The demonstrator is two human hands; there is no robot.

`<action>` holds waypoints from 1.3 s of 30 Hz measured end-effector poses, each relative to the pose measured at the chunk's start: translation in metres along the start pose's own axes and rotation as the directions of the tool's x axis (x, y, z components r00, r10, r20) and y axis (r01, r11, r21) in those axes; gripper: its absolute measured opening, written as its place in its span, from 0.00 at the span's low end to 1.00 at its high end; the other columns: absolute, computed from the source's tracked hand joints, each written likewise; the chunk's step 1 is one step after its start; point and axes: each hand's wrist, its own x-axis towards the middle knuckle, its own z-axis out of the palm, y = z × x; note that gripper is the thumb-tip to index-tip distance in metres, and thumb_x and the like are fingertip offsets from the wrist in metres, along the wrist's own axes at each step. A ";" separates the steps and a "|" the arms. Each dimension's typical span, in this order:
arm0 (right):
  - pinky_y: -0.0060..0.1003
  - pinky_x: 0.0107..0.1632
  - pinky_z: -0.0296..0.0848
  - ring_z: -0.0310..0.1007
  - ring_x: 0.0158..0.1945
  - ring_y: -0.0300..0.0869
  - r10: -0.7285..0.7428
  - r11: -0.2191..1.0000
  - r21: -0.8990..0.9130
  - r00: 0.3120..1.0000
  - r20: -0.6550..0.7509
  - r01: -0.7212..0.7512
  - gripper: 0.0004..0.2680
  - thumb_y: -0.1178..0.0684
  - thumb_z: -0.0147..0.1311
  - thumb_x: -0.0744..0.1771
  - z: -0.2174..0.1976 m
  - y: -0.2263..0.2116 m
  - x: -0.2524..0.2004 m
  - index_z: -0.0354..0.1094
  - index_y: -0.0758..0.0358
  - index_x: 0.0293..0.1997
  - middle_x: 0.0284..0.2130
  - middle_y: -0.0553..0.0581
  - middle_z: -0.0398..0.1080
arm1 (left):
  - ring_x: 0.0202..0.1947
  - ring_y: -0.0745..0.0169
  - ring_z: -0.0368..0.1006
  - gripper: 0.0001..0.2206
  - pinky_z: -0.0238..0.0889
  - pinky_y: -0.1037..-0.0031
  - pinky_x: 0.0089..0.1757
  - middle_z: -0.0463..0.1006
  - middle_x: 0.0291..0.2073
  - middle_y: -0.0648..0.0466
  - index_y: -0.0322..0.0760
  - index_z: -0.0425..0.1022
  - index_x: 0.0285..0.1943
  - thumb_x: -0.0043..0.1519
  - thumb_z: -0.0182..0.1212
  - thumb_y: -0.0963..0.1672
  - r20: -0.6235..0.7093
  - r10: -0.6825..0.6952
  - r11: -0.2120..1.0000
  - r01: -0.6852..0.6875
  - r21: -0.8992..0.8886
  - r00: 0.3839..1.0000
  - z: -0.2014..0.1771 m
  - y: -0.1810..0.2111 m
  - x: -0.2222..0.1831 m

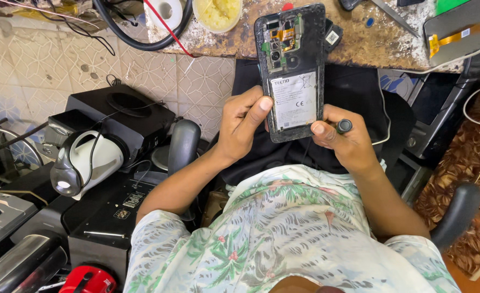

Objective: The person holds a disassembled smartphone and uses a green screwdriver to work on the internal components. They manipulate the phone's casing and battery area, occasionally turning the device over to access different parts.

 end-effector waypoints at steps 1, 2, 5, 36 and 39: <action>0.24 0.23 0.60 0.51 0.20 0.29 -0.014 1.000 -0.022 1.000 -0.010 0.014 0.09 0.56 0.54 0.69 0.000 -0.003 0.002 0.66 0.70 0.32 0.15 0.52 0.55 | 0.18 0.64 0.71 0.18 0.66 0.74 0.28 0.72 0.13 0.51 0.36 0.73 0.27 0.71 0.51 0.46 -0.012 -0.008 1.000 0.008 -0.027 1.000 0.004 0.009 0.003; 0.25 0.24 0.62 0.53 0.20 0.29 -0.028 0.999 -0.044 0.999 -0.019 0.027 0.08 0.55 0.56 0.69 0.000 -0.006 0.004 0.67 0.71 0.36 0.16 0.53 0.56 | 0.18 0.64 0.71 0.18 0.67 0.74 0.28 0.72 0.13 0.51 0.36 0.73 0.27 0.71 0.50 0.46 -0.024 -0.017 0.998 0.015 -0.055 1.000 0.008 0.017 0.006; 0.23 0.25 0.62 0.53 0.21 0.29 -0.051 0.997 -0.056 0.998 -0.044 0.049 0.10 0.49 0.54 0.70 0.009 -0.020 0.013 0.65 0.69 0.40 0.18 0.50 0.55 | 0.19 0.65 0.69 0.19 0.64 0.74 0.28 0.71 0.13 0.53 0.38 0.72 0.24 0.71 0.51 0.46 -0.013 0.010 1.000 -0.010 -0.005 1.000 0.011 0.019 0.005; 0.35 0.49 0.81 0.82 0.38 0.43 0.110 0.921 0.377 0.994 -0.008 -0.099 0.10 0.50 0.50 0.71 -0.009 0.006 0.027 0.69 0.68 0.50 0.34 0.63 0.77 | 0.25 0.57 0.75 0.14 0.70 0.67 0.31 0.73 0.24 0.51 0.34 0.74 0.37 0.73 0.48 0.45 0.151 0.200 0.980 -0.196 -0.038 0.968 0.020 0.029 -0.001; 0.35 0.49 0.81 0.83 0.38 0.44 0.115 0.911 0.400 0.993 -0.004 -0.104 0.10 0.50 0.50 0.71 -0.011 0.007 0.027 0.69 0.67 0.50 0.35 0.64 0.77 | 0.26 0.57 0.75 0.14 0.70 0.67 0.31 0.73 0.25 0.51 0.34 0.73 0.38 0.73 0.47 0.45 0.150 0.193 0.981 -0.189 -0.039 0.970 0.021 0.028 -0.001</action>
